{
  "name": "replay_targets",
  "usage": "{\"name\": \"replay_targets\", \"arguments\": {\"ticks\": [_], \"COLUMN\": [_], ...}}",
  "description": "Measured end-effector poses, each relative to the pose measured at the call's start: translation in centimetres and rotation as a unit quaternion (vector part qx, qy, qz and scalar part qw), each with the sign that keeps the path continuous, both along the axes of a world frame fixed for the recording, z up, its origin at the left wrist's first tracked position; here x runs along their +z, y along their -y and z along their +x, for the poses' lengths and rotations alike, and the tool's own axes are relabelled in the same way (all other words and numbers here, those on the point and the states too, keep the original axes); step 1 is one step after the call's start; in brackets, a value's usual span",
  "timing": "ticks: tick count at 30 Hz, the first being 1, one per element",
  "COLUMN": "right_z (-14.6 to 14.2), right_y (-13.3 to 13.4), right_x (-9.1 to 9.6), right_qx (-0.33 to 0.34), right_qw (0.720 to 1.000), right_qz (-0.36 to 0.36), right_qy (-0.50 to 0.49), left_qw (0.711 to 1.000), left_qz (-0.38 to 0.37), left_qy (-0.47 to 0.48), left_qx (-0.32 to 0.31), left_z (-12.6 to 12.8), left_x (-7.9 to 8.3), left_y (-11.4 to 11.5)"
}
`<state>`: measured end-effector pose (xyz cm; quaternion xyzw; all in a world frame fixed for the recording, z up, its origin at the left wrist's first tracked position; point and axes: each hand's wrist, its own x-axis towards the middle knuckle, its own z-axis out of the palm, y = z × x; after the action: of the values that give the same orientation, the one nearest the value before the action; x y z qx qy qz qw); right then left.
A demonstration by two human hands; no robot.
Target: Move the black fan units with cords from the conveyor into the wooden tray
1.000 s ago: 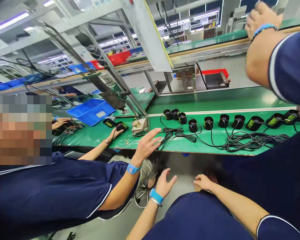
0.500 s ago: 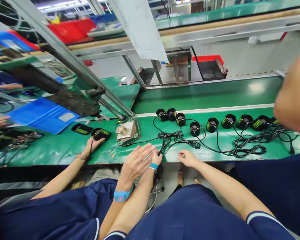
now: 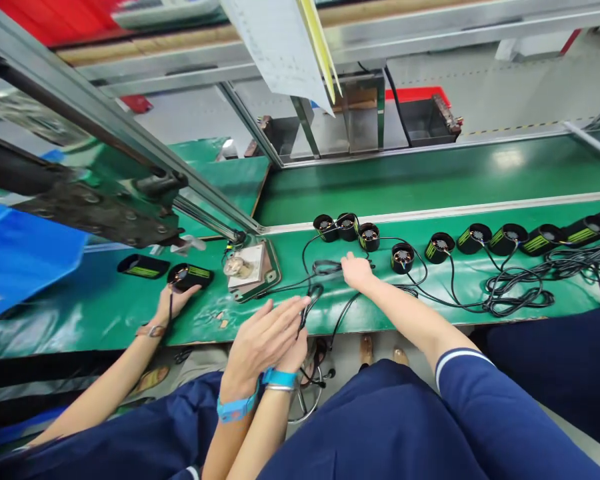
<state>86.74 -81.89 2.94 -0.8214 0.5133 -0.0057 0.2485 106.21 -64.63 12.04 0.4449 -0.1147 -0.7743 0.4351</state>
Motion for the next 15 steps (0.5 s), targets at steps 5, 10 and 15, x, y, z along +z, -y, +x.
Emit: {"name": "replay_targets", "arguments": {"ticks": [5,10,15], "right_z": [-6.6,-10.8,-9.9], "right_y": [-1.1,-4.2,-4.8], "right_x": [3.7,5.7,5.4], "right_qx": [-0.099,-0.067,-0.168], "right_qw": [0.942,0.857,0.734], "right_qz": [-0.056,-0.142,-0.108], "right_qy": [0.316,0.491,0.649], "left_qw": [0.946,0.862,0.832], "left_qz": [-0.183,-0.267,-0.296], "left_qy": [0.266,0.43,0.469], "left_qx": [0.018,0.012,0.004], "left_z": [4.1,6.1,5.5], "left_x": [0.3,0.4,0.3], "left_y": [1.5,3.7,4.1]}}
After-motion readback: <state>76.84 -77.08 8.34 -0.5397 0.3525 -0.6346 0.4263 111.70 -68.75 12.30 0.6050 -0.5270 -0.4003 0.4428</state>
